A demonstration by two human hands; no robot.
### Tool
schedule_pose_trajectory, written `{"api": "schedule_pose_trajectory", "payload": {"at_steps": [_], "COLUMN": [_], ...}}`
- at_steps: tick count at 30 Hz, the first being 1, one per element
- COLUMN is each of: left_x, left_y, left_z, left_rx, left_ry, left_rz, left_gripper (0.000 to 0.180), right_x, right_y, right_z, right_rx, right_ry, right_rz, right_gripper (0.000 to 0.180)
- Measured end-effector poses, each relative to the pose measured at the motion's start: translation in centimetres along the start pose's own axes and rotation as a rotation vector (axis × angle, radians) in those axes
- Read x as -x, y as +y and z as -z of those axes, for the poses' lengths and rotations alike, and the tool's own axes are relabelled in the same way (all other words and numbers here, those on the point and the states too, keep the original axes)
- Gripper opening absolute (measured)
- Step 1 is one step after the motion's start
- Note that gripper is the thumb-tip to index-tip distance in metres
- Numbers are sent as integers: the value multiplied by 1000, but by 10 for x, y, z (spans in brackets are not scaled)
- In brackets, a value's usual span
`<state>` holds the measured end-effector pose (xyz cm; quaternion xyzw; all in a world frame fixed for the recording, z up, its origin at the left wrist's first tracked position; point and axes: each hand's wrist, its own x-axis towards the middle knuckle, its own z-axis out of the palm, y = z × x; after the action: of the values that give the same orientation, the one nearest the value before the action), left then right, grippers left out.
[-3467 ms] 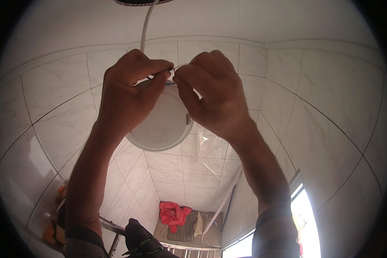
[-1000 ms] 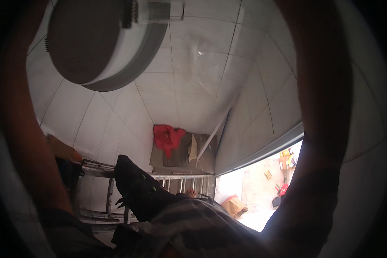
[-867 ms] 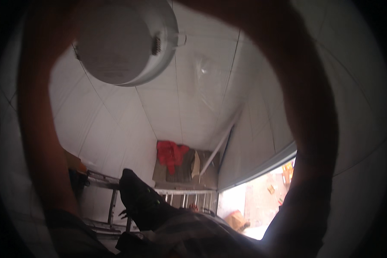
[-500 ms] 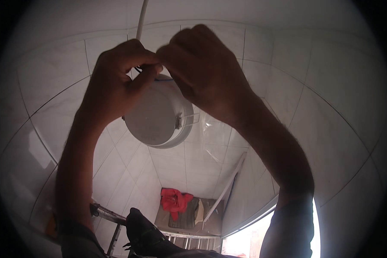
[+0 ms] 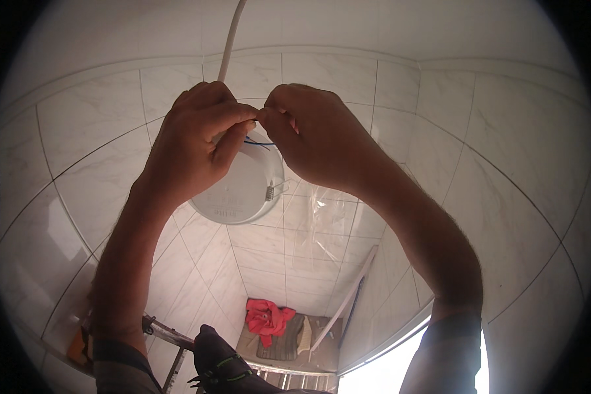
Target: The person strips the outer sheath and inner insulation from a white electrical cable using pliers, then twists the exposed wires. They retrieve a white circular light fixture from a box and connect the fixture's wires to the ceiling cable, securing the connections with electrical tape.
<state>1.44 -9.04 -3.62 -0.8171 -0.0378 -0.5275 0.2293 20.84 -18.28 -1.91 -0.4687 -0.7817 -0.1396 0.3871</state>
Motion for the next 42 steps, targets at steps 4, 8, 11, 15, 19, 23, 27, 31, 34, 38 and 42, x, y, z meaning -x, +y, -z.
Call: {"api": "schedule_pose_trajectory", "payload": {"at_steps": [4,8,11,15,19,23,27,31,34,38,42], "left_x": [1,-2,0,0,2,3,6,2,2,2,2], "left_y": [-4,-6,-10,-5,-3,-2,-6,-4,-4,-3,-4], "left_z": [1,4,5,5,2,-2,1,2,1,2,-2], "left_rx": [148,152,122,70,8,-5,32,44,48,45,56], "left_ry": [-48,-101,-94,-61,17,27,-3,-7,-10,-18,14], "left_rz": [131,140,122,45,-63,-96,-5,-5,-3,14,-8], "left_gripper": [6,10,9,11,13,13,12,9,8,8,9], "right_x": [1,-11,-16,-7,-7,-12,-7,-4,-5,-5,2], "right_y": [16,28,25,16,18,14,-1,23,26,27,22], "right_z": [1,8,8,5,-5,0,-3,2,3,4,-2], "right_rx": [262,457,513,257,-187,-582,-50,359,494,548,283], "right_ry": [147,187,209,165,103,-49,196,398,395,385,285], "right_rz": [469,695,760,449,94,-309,61,672,775,787,425], "right_gripper": [14,26,23,9,9,13,12,25,27,25,18]}}
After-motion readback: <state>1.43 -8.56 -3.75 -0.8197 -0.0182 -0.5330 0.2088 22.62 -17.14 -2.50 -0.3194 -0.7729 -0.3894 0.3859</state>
